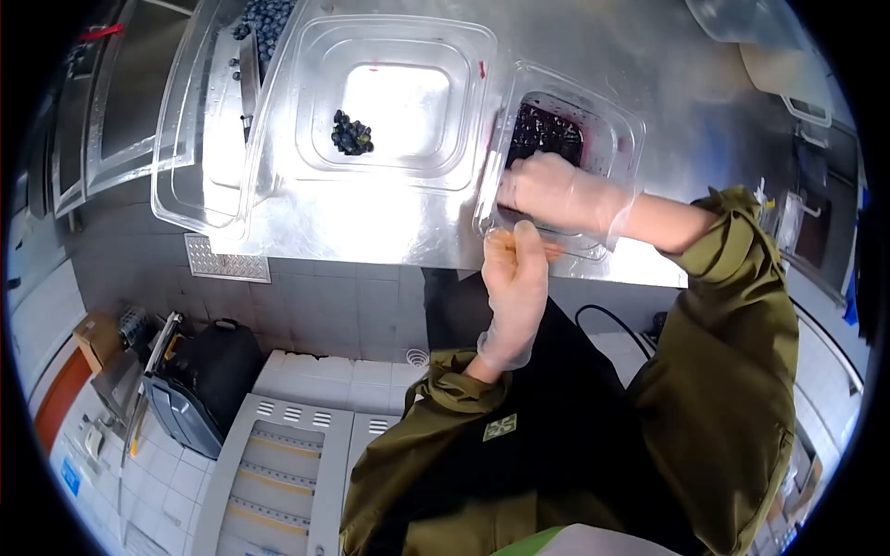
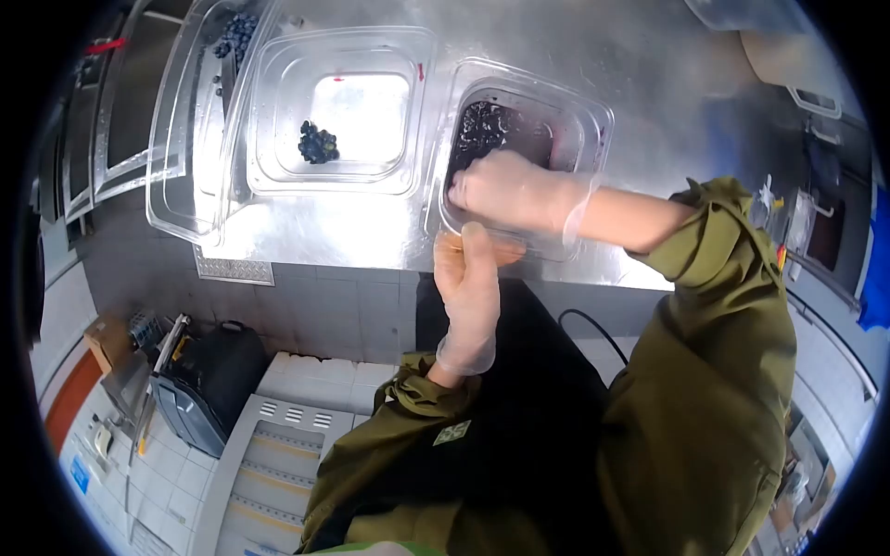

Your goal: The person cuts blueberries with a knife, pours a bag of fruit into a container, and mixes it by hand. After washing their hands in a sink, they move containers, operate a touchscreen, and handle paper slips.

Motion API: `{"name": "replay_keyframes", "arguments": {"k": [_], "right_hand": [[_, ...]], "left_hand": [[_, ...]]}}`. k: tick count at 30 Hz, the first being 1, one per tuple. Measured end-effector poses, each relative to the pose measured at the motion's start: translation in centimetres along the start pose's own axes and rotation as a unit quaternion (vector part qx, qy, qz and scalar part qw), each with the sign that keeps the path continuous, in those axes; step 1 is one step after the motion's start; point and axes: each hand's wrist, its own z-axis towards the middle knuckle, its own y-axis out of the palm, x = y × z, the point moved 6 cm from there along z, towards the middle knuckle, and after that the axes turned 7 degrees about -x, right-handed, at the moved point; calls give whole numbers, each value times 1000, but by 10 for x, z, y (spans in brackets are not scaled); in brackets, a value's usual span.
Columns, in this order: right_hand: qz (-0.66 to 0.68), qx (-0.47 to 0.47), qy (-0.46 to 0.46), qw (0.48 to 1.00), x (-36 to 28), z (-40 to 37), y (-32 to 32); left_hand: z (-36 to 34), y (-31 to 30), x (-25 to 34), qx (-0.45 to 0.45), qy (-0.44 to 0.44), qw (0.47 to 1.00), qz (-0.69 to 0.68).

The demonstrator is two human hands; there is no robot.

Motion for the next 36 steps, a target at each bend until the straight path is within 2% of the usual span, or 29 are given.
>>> {"name": "replay_keyframes", "arguments": {"k": [2,3,6,9,10,13,16,22,25,28,31,32,34,36], "right_hand": [[19,6,33,999,9,2,-4],[18,-47,75,996,14,0,-3],[64,-56,191,978,25,-14,-8],[-59,163,142,975,15,-31,-28],[0,95,195,976,20,-33,-24],[114,-9,267,957,25,-35,-23],[39,26,226,973,19,-35,-31],[90,10,283,955,27,-39,-18],[94,25,268,958,24,-38,-20],[-42,161,177,970,12,-42,-25],[-58,185,152,969,1,-47,-39],[2,100,176,979,6,-42,-28],[119,-71,219,966,11,-33,-5],[93,-66,226,967,13,-25,4]], "left_hand": [[3,-3,4,-26,-1,999,19],[1,-5,6,-39,-5,999,31],[0,-11,8,-55,-24,998,24],[1,-11,10,-67,-31,997,17],[1,-11,10,-72,-34,997,18],[1,-11,11,-83,-22,996,13],[1,-11,12,-89,-22,995,24],[3,-11,15,-93,-38,994,35],[4,-10,16,-85,-38,995,36],[3,-11,15,-79,-35,996,36],[3,-10,15,-78,-32,996,38],[3,-10,15,-79,-30,996,39],[2,-10,14,-71,-32,996,41],[3,-9,13,-66,-38,997,27]]}}
